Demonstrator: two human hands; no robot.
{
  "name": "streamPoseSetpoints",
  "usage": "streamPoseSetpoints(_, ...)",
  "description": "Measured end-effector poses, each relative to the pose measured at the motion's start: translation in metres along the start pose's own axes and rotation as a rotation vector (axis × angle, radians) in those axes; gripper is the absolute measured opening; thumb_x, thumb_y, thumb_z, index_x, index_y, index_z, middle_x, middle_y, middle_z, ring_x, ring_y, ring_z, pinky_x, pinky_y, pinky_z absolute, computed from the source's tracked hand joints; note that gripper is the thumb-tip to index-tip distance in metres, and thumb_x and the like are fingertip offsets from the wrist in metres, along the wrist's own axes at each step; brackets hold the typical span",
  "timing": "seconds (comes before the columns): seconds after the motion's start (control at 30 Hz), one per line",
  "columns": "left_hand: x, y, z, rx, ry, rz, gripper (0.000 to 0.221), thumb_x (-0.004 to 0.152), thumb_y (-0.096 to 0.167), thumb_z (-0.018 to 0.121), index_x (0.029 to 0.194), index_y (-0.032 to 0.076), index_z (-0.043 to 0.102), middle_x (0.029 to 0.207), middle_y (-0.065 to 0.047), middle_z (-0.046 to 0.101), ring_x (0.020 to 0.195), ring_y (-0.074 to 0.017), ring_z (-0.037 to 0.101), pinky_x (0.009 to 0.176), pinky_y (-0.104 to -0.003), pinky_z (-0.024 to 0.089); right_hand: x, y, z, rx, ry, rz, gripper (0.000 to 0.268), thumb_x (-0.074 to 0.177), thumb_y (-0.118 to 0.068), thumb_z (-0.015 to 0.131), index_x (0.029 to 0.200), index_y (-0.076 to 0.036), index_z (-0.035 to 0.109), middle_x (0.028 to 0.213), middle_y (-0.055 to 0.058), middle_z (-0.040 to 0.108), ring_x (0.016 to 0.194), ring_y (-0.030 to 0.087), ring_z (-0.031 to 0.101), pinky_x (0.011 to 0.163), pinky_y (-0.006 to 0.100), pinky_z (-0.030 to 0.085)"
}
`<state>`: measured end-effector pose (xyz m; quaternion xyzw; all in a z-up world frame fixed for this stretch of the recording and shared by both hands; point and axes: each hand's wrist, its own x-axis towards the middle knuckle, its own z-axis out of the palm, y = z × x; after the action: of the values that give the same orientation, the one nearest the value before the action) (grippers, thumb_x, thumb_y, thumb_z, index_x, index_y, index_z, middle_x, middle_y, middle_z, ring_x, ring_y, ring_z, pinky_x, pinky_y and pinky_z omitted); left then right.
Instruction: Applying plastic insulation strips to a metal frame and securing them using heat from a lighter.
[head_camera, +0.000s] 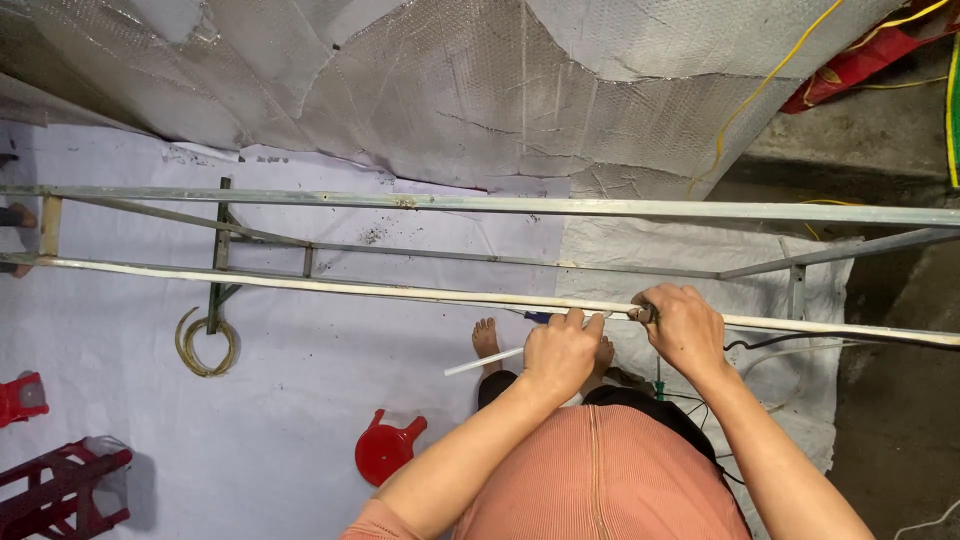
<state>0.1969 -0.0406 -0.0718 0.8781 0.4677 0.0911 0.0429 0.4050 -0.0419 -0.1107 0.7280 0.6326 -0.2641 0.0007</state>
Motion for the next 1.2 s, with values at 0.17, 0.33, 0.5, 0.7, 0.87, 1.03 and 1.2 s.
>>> streamPoseSetpoints(0.17,0.005,0.002,0.013,0.107,0.085,0.084,0.007,0.079,0.016,0.068,0.085,0.014,0.069,0.070,-0.004,0.057,0.059,-0.0257,0.067,0.045,-0.036,0.053,0.004,0.000,-0.001,0.013,-0.050,0.006,0.017,0.090,-0.033,0.067,0.106,-0.032,0.073,0.098,-0.006,0.069,0.105,0.021,0.065,0.087,0.041,0.061)
streamPoseSetpoints(0.33,0.011,0.002,0.000,0.010,-0.053,0.057,0.005,0.080,0.013,0.065,0.081,0.010,0.069,0.070,-0.008,0.058,0.058,-0.0295,0.067,0.045,-0.042,0.054,0.002,-0.003,-0.004,0.032,-0.054,0.013,0.019,0.089,-0.033,0.068,0.107,-0.034,0.073,0.099,-0.007,0.070,0.107,0.020,0.065,0.089,0.040,0.061)
streamPoseSetpoints(0.5,0.010,-0.001,0.003,-0.060,-0.174,0.008,0.010,0.084,0.012,0.062,0.082,0.008,0.070,0.071,-0.011,0.061,0.058,-0.0319,0.069,0.047,-0.045,0.055,0.000,-0.006,-0.009,0.022,-0.077,0.017,0.022,0.085,-0.029,0.071,0.106,-0.034,0.073,0.102,-0.008,0.069,0.110,0.019,0.065,0.091,0.039,0.060)
streamPoseSetpoints(0.7,0.013,-0.002,-0.003,-0.108,-0.300,-0.051,0.018,0.089,0.013,0.053,0.081,0.008,0.068,0.070,-0.010,0.064,0.062,-0.0344,0.073,0.052,-0.046,0.057,-0.001,-0.007,-0.013,0.023,-0.083,0.011,0.020,0.084,-0.027,0.073,0.104,-0.032,0.073,0.103,-0.008,0.069,0.112,0.019,0.065,0.091,0.040,0.061)
streamPoseSetpoints(0.87,0.011,-0.007,0.004,-0.242,-0.409,-0.133,0.022,0.092,0.010,0.047,0.080,0.006,0.065,0.064,-0.017,0.067,0.063,-0.0408,0.074,0.055,-0.050,0.058,-0.002,-0.003,-0.006,-0.006,-0.031,-0.010,0.014,0.085,-0.037,0.072,0.097,-0.031,0.071,0.102,-0.010,0.067,0.107,0.019,0.066,0.088,0.038,0.061)
streamPoseSetpoints(1.03,0.012,-0.007,-0.005,-0.280,-0.464,-0.188,0.024,0.095,0.011,0.044,0.086,0.006,0.066,0.067,-0.020,0.069,0.069,-0.0433,0.075,0.061,-0.053,0.059,-0.009,-0.009,-0.010,0.033,0.042,-0.026,0.016,0.087,-0.042,0.073,0.092,-0.027,0.072,0.099,-0.004,0.069,0.102,0.025,0.068,0.085,0.041,0.062)
streamPoseSetpoints(1.2,0.012,-0.005,-0.008,-0.303,-0.498,-0.224,0.025,0.096,0.011,0.043,0.092,0.006,0.068,0.072,-0.023,0.071,0.075,-0.0466,0.075,0.069,-0.057,0.060,-0.004,-0.015,0.000,0.052,0.075,0.051,0.034,0.087,-0.054,0.072,0.087,-0.020,0.069,0.091,0.000,0.067,0.096,0.028,0.068,0.080,0.044,0.061)
